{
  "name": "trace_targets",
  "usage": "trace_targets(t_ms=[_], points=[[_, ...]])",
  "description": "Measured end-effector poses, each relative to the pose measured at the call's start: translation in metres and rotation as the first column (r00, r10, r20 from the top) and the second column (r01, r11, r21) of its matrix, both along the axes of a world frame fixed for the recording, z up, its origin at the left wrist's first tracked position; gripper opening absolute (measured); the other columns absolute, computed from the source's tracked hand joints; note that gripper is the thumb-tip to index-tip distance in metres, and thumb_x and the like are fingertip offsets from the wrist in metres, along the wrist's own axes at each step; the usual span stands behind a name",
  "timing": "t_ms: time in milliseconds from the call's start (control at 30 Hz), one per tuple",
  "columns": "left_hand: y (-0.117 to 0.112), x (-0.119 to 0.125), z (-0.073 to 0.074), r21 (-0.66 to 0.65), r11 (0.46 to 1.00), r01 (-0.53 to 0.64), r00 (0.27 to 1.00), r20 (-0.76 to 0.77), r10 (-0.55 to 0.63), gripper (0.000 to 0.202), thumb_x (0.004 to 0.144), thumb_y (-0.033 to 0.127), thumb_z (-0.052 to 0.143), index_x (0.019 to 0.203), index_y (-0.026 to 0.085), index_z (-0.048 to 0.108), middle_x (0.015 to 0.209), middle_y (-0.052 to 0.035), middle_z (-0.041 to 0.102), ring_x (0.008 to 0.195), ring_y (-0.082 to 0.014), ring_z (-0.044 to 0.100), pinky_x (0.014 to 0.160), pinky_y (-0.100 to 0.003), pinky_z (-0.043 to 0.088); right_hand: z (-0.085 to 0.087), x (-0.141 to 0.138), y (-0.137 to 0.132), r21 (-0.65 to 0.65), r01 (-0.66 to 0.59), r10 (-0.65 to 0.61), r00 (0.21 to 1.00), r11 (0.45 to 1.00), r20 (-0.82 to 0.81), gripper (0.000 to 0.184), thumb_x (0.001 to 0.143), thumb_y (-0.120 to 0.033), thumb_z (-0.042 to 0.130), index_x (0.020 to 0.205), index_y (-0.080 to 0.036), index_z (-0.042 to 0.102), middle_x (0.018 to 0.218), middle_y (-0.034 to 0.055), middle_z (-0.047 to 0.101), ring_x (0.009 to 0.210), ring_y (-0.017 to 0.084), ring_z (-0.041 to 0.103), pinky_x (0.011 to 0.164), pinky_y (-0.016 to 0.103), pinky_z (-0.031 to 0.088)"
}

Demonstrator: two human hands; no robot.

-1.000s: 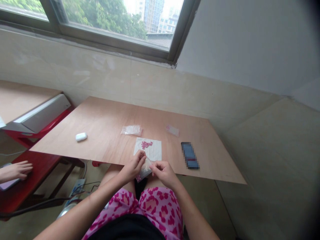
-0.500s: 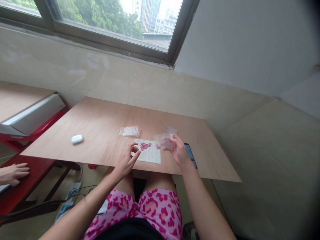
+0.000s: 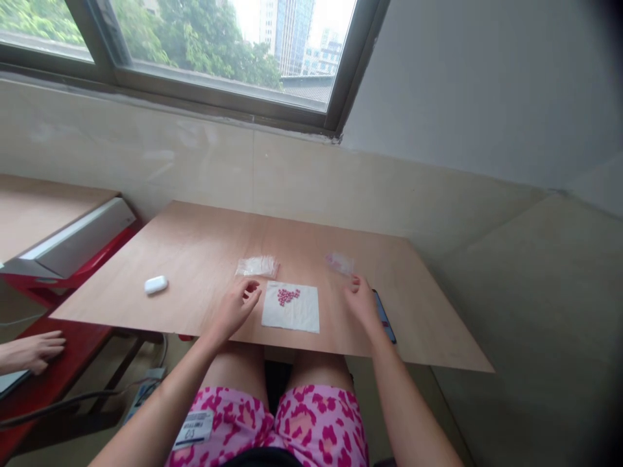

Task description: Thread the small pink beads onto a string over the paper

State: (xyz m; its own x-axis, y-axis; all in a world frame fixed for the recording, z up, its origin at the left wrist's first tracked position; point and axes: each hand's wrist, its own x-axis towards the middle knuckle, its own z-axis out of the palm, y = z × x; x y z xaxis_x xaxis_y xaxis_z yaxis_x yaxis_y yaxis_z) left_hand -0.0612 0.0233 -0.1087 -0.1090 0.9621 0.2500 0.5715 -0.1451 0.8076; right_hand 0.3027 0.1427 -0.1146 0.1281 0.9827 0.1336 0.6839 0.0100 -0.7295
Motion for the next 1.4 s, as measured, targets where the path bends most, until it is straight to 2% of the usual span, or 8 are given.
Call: trace_targets(t_ms=[133,300,467,700,900,1067,1267,1400], points=[[0.044,-0.021,-0.006,0.03,0.999,-0.029,0.982,-0.187,0.034,0.027,0.095,0.033,0.059,0.118,0.019,0.065,0.122,-0.0127,0.065,0.117,-0.0305,0.063,0.102,-0.045,0.05,-0.007,-0.021,-0.04,0.015,-0.285,0.284,0.958,0.958,0.023,0.027,0.09,-0.038,0.056,0.103,-0.018,0.069,0.103,0.011,0.073,0.086,0.025,0.068,0.081,0.039,0.054],[0.107,-0.046,-0.005,-0.128,0.99,0.056,0.944,-0.317,-0.094,0.079,0.072,0.044,0.082,0.141,0.016,0.055,0.151,-0.0205,0.048,0.14,-0.0418,0.046,0.115,-0.051,0.038,0.012,-0.046,-0.076,0.022,-0.388,0.389,0.918,0.921,-0.077,0.021,0.092,-0.035,0.058,0.097,-0.021,0.072,0.096,0.0091,0.074,0.08,0.023,0.069,0.07,0.034,0.055],[0.128,-0.053,0.0,-0.237,0.96,0.15,0.924,-0.312,-0.221,0.064,0.061,0.046,0.088,0.116,0.018,0.069,0.128,-0.0156,0.066,0.117,-0.0364,0.062,0.101,-0.043,0.048,0.012,-0.047,-0.084,0.024,-0.417,0.418,0.905,0.909,-0.078,0.018,0.093,-0.035,0.058,0.093,-0.022,0.072,0.087,0.0071,0.073,0.073,0.022,0.067,0.065,0.033,0.054],[0.079,-0.038,0.026,-0.122,0.982,0.144,0.974,-0.159,-0.163,0.049,0.083,0.049,0.074,0.121,0.02,0.064,0.118,-0.0106,0.07,0.108,-0.03,0.065,0.091,-0.04,0.05,0.015,-0.054,-0.088,0.01,-0.439,0.434,0.885,0.898,-0.168,0.021,0.096,-0.036,0.057,0.093,-0.022,0.072,0.087,0.0061,0.072,0.069,0.02,0.065,0.063,0.031,0.051],[-0.001,0.016,0.044,-0.221,0.91,0.351,0.926,-0.063,-0.372,0.038,0.088,0.051,0.073,0.11,0.022,0.064,0.092,-0.0037,0.068,0.079,-0.022,0.063,0.069,-0.032,0.048,0.034,-0.08,-0.111,-0.051,-0.621,0.564,0.741,0.783,-0.365,0.027,0.1,-0.043,0.058,0.097,-0.021,0.073,0.091,0.0041,0.073,0.08,0.019,0.066,0.069,0.028,0.05],[-0.049,0.055,0.032,-0.209,0.925,0.317,0.938,-0.079,-0.339,0.033,0.086,0.037,0.075,0.111,0.021,0.063,0.102,-0.0075,0.069,0.089,-0.0262,0.066,0.077,-0.035,0.05,0.037,-0.096,-0.131,-0.066,-0.752,0.665,0.617,0.656,-0.421,0.021,0.095,-0.04,0.067,0.091,-0.021,0.077,0.085,0.0019,0.069,0.077,0.017,0.061,0.071,0.027,0.047],[-0.061,0.065,0.013,-0.182,0.939,0.293,0.936,-0.145,-0.321,0.028,0.085,0.027,0.071,0.111,0.022,0.06,0.103,-0.0065,0.066,0.093,-0.0267,0.066,0.078,-0.035,0.051,0.035,-0.101,-0.146,-0.038,-0.604,0.548,0.746,0.796,-0.379,0.017,0.086,-0.036,0.077,0.087,-0.02,0.071,0.074,-0.003,0.053,0.066,0.014,0.049,0.061,0.025,0.038],[-0.061,0.066,0.004,-0.137,0.947,0.29,0.937,-0.163,-0.31,0.037,0.082,0.021,0.07,0.116,0.022,0.056,0.105,-0.0073,0.065,0.098,-0.0279,0.065,0.083,-0.038,0.052,0.032,-0.101,-0.146,-0.072,-0.66,0.597,0.716,0.748,-0.362,0.014,0.087,-0.035,0.078,0.091,-0.022,0.078,0.077,-0.0022,0.053,0.068,0.014,0.049,0.065,0.026,0.04]])
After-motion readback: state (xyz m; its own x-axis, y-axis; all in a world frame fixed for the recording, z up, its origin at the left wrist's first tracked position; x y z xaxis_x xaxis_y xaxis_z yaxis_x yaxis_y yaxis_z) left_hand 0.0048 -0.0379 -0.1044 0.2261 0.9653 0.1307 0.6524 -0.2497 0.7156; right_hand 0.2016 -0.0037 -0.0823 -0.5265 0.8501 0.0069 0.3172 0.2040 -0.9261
